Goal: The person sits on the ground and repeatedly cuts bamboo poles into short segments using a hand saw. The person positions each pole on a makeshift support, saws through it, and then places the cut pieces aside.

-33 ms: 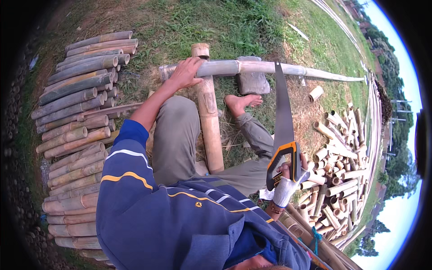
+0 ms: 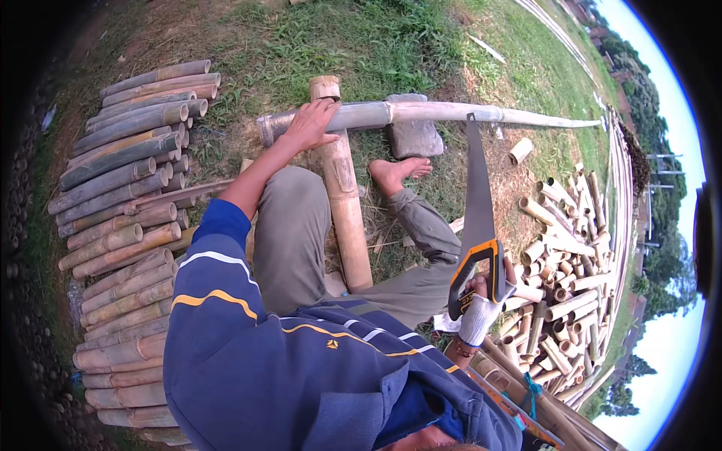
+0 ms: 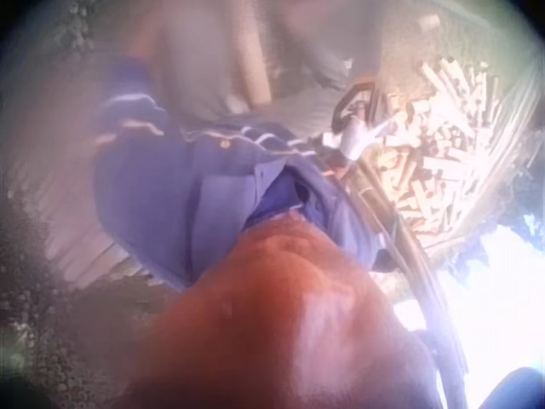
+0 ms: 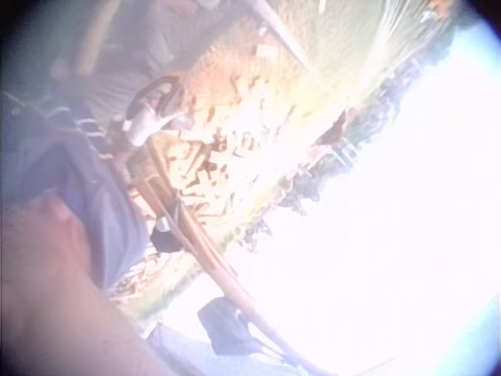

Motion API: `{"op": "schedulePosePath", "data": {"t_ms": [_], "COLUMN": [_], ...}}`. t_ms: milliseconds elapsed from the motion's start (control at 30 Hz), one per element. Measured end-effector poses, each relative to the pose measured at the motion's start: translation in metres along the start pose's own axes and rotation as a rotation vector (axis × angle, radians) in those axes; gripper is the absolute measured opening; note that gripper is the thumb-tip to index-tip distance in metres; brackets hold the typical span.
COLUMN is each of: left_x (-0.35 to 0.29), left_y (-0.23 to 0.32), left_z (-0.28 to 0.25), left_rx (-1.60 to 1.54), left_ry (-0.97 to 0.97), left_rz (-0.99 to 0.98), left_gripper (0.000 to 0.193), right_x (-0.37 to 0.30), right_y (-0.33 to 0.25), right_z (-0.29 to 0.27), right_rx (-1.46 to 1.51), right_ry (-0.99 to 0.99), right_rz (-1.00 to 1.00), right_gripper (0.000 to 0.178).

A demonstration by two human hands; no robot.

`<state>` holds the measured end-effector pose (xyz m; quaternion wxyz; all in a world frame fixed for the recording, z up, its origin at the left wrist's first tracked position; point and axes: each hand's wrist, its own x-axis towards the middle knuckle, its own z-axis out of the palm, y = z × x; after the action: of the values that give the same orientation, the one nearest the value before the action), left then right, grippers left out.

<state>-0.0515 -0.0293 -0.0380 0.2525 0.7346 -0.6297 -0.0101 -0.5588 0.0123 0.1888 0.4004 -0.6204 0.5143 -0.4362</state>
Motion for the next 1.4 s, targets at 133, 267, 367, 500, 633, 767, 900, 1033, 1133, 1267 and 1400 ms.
{"op": "schedulePosePath", "data": {"t_ms": [133,267,367,500,633,767,900,1033,1133,1267,1400], "left_x": [0.03,0.034,0.036,-0.001,-0.077,-0.185,-0.266,-0.309,-0.311,-0.247,-0.193], "left_y": [0.004,-0.009,-0.022,-0.051,-0.09,-0.134,-0.137,-0.149,-0.147,-0.105,-0.058], "left_z": [0.027,0.044,0.029,0.012,-0.042,-0.11,-0.147,-0.159,-0.157,-0.147,-0.109], "left_rx": [0.11,0.138,0.158,0.176,0.216,0.243,0.493,0.637,0.565,0.349,0.145], "left_ry": [-0.136,-0.115,-0.087,-0.09,-0.125,-0.109,-0.08,-0.149,-0.16,-0.059,0.231], "left_rz": [-0.071,-0.08,-0.038,-0.055,-0.118,-0.225,-0.451,-0.661,-0.726,-0.443,-0.078], "left_gripper": [0.097,0.084,0.079,0.081,0.087,0.088,0.09,0.091,0.096,0.099,0.059], "right_x": [0.001,-0.002,0.008,0.014,0.023,0.043,0.053,0.06,0.057,0.055,0.136], "right_y": [0.033,0.041,0.036,0.041,0.057,0.054,0.055,0.076,0.081,0.091,0.169], "right_z": [-0.041,-0.062,-0.044,-0.041,-0.033,-0.004,0.008,0.007,0.014,0.0,-0.138], "right_rx": [0.007,0.044,0.11,0.25,0.257,0.285,0.224,0.255,0.274,0.145,0.079], "right_ry": [0.241,0.437,0.533,0.461,0.393,0.309,0.281,0.218,0.213,0.247,-0.035], "right_rz": [-0.012,0.0,-0.063,-0.04,-0.036,-0.05,-0.014,-0.016,-0.042,-0.01,0.669], "right_gripper": [0.065,0.065,0.058,0.062,0.063,0.065,0.065,0.061,0.063,0.064,0.062]}}
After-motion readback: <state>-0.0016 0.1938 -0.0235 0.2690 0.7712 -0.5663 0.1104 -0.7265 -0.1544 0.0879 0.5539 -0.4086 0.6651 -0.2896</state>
